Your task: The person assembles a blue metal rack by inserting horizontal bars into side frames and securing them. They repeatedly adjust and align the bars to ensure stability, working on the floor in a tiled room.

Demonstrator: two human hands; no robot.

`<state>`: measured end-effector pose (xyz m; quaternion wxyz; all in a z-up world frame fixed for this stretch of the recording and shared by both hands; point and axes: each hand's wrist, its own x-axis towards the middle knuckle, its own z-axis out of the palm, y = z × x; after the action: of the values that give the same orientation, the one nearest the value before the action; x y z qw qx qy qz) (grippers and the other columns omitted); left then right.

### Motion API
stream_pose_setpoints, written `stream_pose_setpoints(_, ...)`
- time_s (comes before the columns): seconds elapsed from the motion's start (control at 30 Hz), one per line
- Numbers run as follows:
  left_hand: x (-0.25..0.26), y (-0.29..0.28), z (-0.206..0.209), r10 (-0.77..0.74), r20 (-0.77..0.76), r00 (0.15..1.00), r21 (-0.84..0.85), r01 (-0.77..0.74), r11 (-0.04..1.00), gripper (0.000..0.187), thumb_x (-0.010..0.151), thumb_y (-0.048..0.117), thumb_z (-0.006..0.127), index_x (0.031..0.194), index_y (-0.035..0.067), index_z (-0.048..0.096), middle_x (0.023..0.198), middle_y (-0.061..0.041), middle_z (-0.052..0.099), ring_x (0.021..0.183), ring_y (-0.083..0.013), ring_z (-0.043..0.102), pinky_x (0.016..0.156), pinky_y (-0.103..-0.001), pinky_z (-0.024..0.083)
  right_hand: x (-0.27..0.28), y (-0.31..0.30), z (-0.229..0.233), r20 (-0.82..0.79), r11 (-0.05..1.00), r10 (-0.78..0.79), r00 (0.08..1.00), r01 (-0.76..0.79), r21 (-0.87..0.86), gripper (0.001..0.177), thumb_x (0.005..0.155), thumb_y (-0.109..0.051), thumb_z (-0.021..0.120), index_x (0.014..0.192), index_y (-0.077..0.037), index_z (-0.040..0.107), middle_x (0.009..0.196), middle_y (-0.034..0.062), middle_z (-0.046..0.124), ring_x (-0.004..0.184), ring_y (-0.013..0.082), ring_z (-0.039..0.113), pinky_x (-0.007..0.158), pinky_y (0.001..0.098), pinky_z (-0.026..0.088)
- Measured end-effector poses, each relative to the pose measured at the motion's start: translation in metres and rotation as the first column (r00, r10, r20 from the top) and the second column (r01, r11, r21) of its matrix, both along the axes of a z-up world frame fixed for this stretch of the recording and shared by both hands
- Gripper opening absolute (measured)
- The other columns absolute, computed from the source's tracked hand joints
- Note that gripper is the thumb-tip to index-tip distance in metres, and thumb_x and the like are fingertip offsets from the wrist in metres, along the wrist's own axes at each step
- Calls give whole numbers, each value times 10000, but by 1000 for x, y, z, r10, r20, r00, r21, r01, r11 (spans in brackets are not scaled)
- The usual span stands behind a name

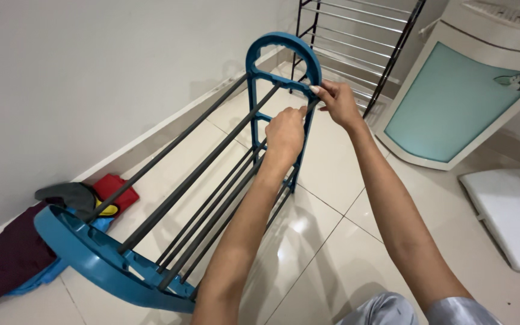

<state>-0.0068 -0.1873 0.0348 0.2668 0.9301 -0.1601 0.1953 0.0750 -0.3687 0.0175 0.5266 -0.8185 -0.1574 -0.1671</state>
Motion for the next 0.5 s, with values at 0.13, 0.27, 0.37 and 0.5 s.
stream_pose_setpoints(0.13,-1,2,3,0,11,1000,5,0,1000,348,1008,117,464,1269,153,692,1000,-142,716,924,-351,713,755,-478,575,1,1,1,-12,1000,-4,1000,4,4,309,1025,-335,651,1091,-49,746,905,21,745,825,107,722,659,283,615)
stream_pose_setpoints(0.27,-2,1,5,7,20,1000,28,-8,1000,332,992,97,492,1254,139,691,1010,-134,718,941,-336,717,763,-463,583,3,-1,-2,-1,1000,-10,1000,10,-3,303,1026,-328,657,1073,-39,738,900,30,740,819,111,720,646,287,620)
stream_pose_setpoints(0.37,-2,1,2,10,-15,1000,35,-10,999,314,977,74,513,1227,132,693,1020,-140,718,964,-345,713,780,-470,580,3,2,-6,13,1000,-21,1000,21,-16,305,1027,-327,651,1084,-39,732,901,37,737,808,111,706,631,288,613)
stream_pose_setpoints(0.5,10,-1,-4,2,-116,993,63,5,998,250,923,83,569,1129,116,707,1073,-145,720,1017,-370,700,823,-497,569,6,1,-3,3,999,-18,1000,18,-49,328,1043,-344,638,1133,-33,687,941,39,720,847,102,705,641,275,625)
